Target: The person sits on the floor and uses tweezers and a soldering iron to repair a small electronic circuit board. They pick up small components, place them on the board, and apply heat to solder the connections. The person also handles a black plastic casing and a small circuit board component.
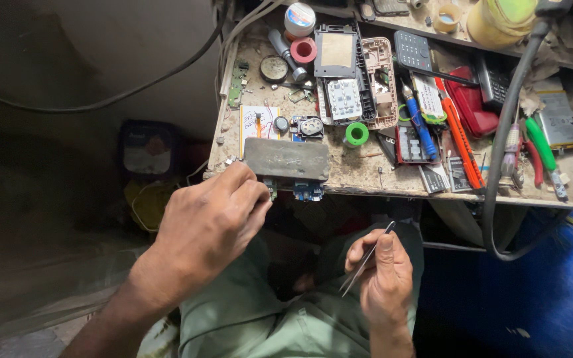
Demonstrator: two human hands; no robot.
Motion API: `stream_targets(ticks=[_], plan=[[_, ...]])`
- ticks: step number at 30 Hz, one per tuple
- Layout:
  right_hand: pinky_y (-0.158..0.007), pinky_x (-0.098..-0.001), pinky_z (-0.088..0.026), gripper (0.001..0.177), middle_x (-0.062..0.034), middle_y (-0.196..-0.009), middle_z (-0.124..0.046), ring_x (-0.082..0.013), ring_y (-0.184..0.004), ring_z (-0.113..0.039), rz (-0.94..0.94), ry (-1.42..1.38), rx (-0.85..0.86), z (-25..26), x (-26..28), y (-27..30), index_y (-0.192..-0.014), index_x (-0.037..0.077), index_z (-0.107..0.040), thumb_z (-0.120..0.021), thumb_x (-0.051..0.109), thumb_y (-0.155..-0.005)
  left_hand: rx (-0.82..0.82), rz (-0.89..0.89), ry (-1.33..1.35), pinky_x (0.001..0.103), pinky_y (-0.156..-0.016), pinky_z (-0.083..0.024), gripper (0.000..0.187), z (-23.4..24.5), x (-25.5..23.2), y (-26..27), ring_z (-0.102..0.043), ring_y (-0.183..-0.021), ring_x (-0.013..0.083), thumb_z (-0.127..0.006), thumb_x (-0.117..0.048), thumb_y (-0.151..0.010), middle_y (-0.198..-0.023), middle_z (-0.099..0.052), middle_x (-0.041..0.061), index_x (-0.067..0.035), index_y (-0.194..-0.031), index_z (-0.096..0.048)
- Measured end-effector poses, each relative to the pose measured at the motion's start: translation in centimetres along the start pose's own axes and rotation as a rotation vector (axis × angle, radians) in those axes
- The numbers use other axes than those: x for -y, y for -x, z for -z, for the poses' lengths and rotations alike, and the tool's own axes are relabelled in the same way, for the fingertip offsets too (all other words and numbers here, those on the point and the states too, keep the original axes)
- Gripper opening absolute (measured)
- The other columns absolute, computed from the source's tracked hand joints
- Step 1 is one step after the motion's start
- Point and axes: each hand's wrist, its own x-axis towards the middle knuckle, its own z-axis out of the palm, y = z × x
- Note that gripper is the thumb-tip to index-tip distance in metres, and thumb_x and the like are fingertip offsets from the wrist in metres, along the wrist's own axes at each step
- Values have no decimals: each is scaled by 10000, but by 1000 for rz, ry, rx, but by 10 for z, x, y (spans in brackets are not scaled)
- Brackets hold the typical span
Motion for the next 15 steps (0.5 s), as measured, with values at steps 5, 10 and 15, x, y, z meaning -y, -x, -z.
stream_targets(ticks=[5,10,15], plan=[[-630,-296,-520,334,-121,-795,-643,-182,-696,-616,-22,2,15,1,0,0,-1032,19,-584,-511,339,-1097,19,-11,40,363,-577,-549,158,-1,4,1,-693,-701,254,-773,-132,-865,-907,-630,79,-36,-908,-655],[-640,-290,-521,331,-115,-797,-644,-178,-703,-615,-21,3,14,1,-1,0,-1033,21,-585,-510,337,-1093,-2,-38,69,359,-598,-552,158,-1,4,4,-694,-714,250,-773,-95,-864,-917,-632,81,-32,-932,-645],[-634,-291,-522,325,-113,-796,-643,-178,-696,-614,-33,-5,4,2,-2,0,-1028,23,-580,-510,333,-1096,-10,-56,83,354,-604,-552,170,-1,4,4,-693,-716,248,-778,-94,-869,-926,-636,82,-26,-941,-640]])
